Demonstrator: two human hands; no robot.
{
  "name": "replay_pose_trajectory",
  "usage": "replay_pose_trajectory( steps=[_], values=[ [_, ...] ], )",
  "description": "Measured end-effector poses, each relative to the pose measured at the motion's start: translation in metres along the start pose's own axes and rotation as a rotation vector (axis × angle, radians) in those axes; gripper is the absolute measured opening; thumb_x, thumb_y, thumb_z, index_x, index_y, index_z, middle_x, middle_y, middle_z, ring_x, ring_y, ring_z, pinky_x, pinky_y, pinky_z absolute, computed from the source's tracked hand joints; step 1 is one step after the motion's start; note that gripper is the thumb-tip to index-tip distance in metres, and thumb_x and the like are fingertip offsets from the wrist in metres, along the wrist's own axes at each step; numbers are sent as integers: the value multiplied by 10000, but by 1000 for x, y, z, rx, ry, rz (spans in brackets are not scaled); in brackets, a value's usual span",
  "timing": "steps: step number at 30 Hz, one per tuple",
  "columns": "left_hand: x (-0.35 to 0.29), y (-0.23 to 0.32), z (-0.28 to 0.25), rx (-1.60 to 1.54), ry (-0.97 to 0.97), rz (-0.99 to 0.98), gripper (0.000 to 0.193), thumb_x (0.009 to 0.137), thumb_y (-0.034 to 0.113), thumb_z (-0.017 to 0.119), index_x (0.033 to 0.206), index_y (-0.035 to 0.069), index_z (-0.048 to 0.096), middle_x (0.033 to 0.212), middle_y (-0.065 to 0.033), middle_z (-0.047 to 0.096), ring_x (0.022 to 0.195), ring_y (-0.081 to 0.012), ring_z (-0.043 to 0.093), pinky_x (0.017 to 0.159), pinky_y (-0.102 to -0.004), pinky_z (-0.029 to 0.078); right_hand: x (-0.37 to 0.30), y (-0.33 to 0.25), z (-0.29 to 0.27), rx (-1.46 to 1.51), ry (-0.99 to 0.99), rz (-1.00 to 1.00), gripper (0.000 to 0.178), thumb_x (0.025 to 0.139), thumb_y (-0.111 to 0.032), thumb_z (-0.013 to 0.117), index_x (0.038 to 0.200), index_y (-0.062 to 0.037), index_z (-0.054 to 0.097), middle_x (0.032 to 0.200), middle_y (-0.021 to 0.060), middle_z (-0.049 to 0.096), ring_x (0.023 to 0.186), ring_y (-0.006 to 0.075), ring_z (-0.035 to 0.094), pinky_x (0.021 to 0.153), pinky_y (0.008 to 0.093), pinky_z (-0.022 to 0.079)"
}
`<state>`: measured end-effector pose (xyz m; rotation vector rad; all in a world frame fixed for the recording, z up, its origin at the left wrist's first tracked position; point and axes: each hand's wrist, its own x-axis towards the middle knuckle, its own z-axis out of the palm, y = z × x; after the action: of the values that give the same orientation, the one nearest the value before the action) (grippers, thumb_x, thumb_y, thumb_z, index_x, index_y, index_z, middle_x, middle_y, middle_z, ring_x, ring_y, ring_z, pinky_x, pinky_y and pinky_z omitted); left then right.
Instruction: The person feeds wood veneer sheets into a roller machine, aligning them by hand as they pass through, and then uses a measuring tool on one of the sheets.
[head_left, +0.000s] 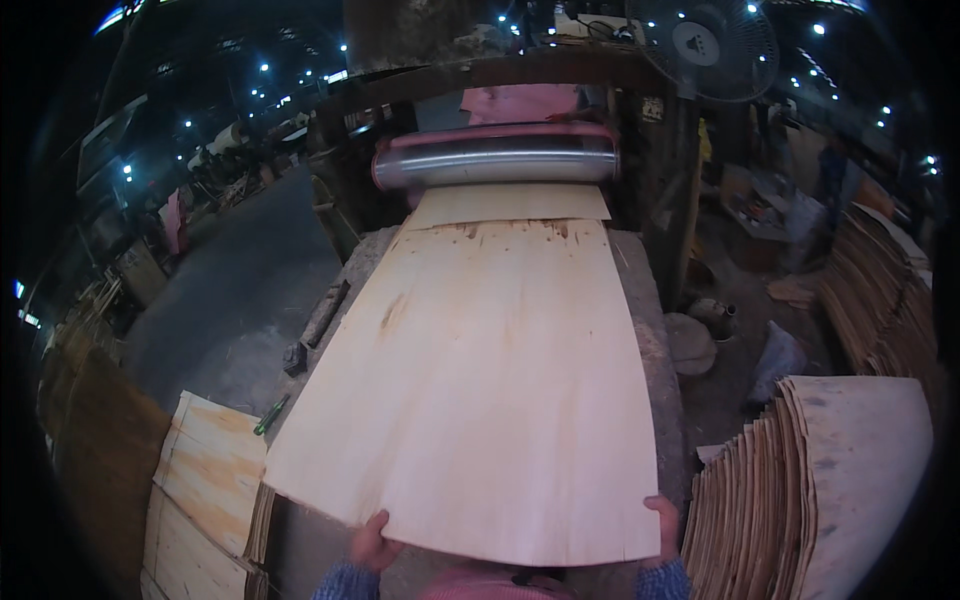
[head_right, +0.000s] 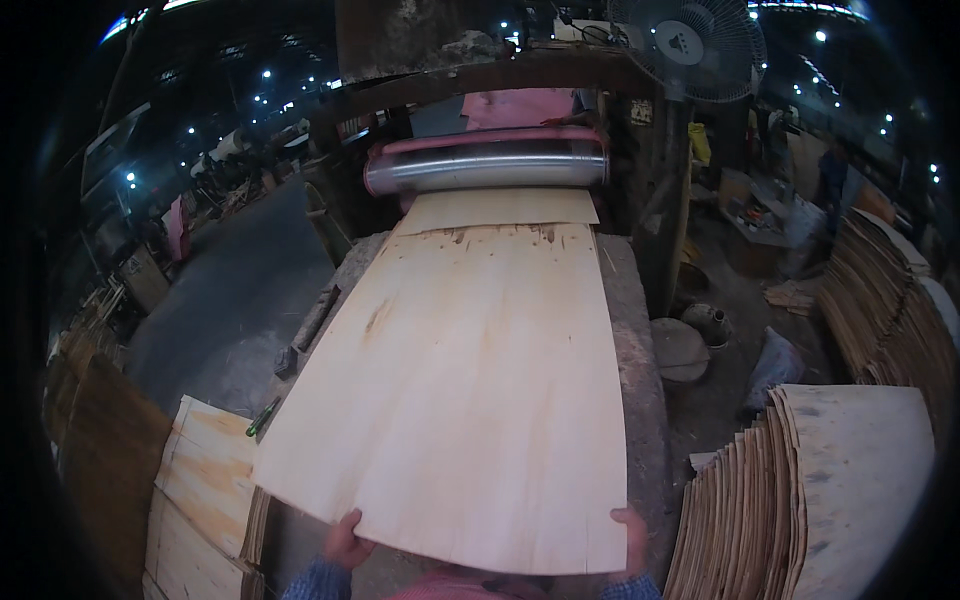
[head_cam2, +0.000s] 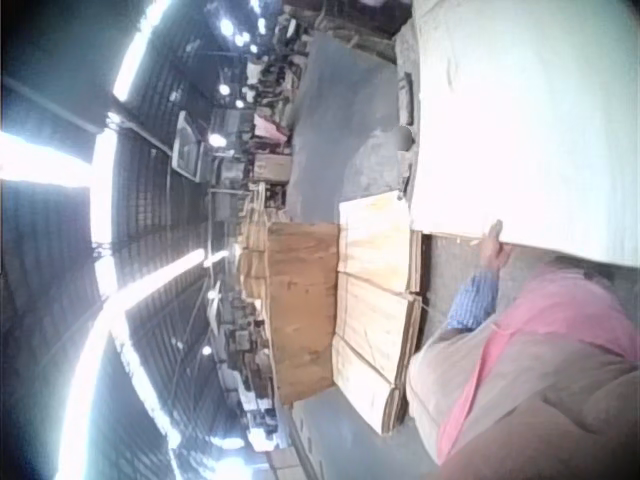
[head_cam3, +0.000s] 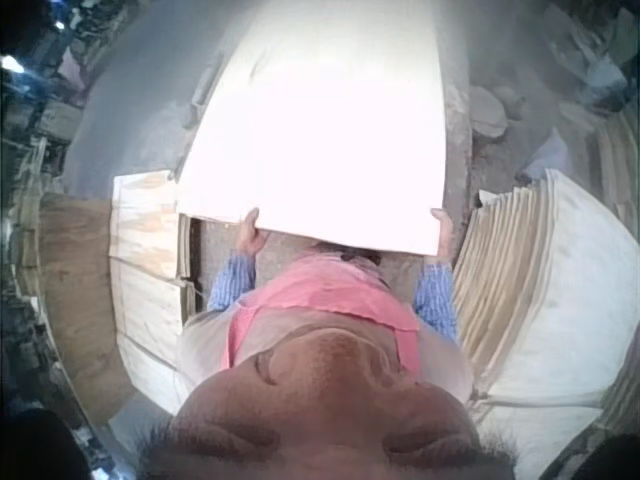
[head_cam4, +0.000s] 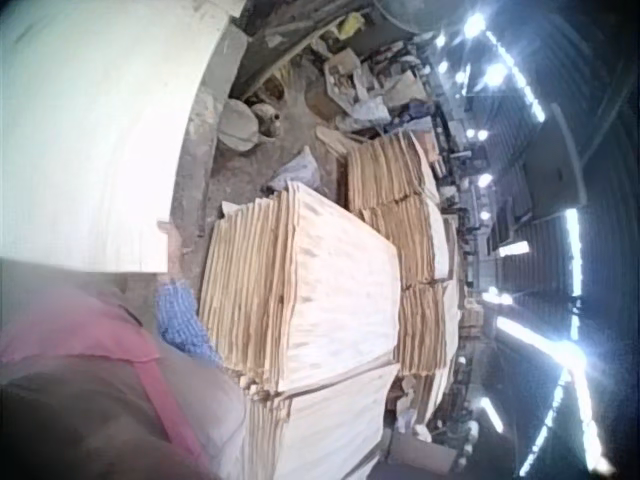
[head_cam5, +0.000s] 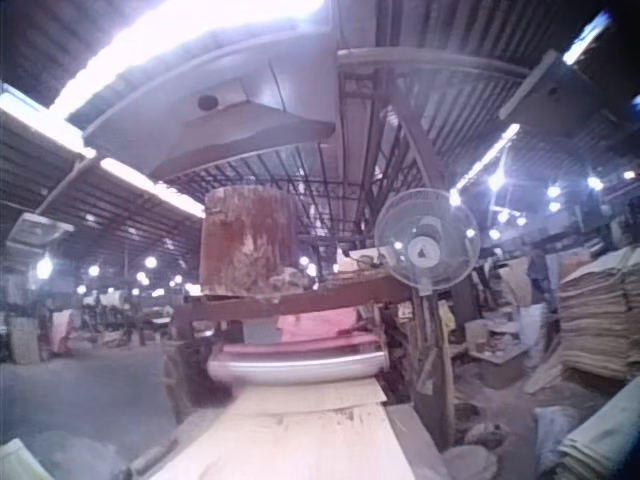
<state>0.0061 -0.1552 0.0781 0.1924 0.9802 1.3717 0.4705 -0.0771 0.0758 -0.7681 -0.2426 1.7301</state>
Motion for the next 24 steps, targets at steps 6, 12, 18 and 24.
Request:
replay_pose_trajectory(
  steps=[6,12,18,24],
  values=[
    [-21,-10,-17,-99,15,-22,472,1000,208,358,1421,-6,345,1423,-164,456,1299,-304,461,1084,-461,394,-50,-32,81,-159,-109,-166,596,828,-186,481,1366,60,403,1313,223,526,1180,315,544,1030,412,426],
    [69,40,37,-64,-11,80,395,993,202,412,1318,-21,438,1314,-156,536,1216,-276,530,1035,-433,449,44,-37,49,-869,291,-581,433,827,-33,537,1253,46,527,1276,188,568,1103,294,593,952,398,469],
    [223,37,42,-55,21,148,308,984,192,470,1215,-7,513,1201,-126,598,1095,-257,588,920,-421,513,17,29,26,-1900,245,-639,438,792,-100,588,1189,76,535,1290,303,509,1171,436,511,1017,488,407],
    [331,53,87,-97,84,169,298,964,203,524,1204,27,524,1147,-126,609,1049,-259,595,881,-406,516,3,60,-1,-1988,353,-586,475,767,-101,611,1197,77,516,1301,318,488,1217,466,459,1050,508,367]
  ],
)
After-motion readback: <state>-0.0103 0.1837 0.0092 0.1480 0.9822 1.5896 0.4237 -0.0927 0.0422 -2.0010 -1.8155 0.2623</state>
